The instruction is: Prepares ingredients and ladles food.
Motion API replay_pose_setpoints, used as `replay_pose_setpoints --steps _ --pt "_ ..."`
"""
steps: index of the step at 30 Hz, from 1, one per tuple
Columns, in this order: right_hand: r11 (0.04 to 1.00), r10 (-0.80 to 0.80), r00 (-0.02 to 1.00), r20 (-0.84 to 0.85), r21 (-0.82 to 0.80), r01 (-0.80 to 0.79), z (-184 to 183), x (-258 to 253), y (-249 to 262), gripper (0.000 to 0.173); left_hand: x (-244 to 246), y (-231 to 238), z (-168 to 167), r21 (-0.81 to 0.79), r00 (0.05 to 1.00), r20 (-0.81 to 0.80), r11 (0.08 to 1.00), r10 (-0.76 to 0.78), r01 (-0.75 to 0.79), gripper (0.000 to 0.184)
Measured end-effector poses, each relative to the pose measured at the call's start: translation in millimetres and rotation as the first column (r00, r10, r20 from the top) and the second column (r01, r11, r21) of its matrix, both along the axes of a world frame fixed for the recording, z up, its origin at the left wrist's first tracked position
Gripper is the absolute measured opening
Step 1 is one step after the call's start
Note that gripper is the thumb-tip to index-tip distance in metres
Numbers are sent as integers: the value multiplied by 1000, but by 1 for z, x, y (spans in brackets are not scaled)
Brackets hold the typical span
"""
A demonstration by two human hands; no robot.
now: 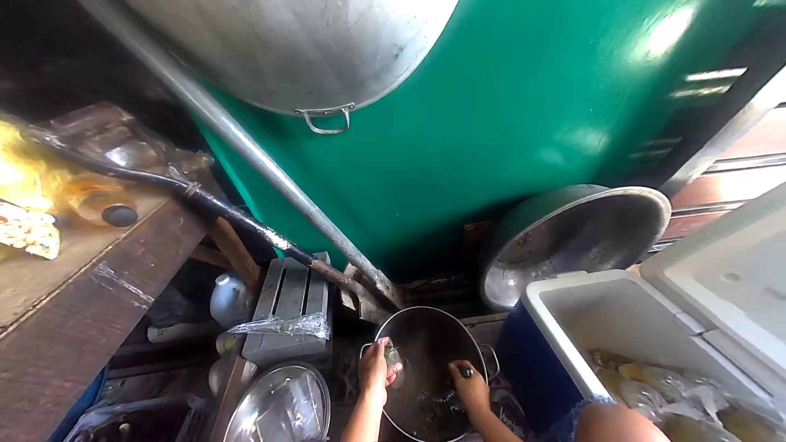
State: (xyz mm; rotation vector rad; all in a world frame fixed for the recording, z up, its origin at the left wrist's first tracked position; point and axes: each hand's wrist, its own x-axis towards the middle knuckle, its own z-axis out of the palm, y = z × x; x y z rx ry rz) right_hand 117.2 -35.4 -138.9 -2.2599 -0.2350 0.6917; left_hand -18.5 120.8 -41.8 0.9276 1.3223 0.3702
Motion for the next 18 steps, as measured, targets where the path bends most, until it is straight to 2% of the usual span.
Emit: replay_pose_setpoints --steps 4,8,13,16,18 --pt "990 -127 984 -128 44 134 21 35 -8 32 -1 1 -2 24 1000 -9 1000 -15 16 38" --pt "980 -99 982 -160 154 124 83 53 -2 31 -3 1 -4 63 999 -18 997 -50 51 38" --pt "961 69 996 -50 271 -53 163 57 22 26 -5 0 -1 84 997 -32 994 -69 71 39" --pt "958 201 974 102 189 -217 214 46 41 27 -5 0 3 82 998 -29 995 -61 63 43" --pt "938 305 925 229 99 -334 246 30 54 29 -3 -1 4 85 1000 -8 996 -29 30 44"
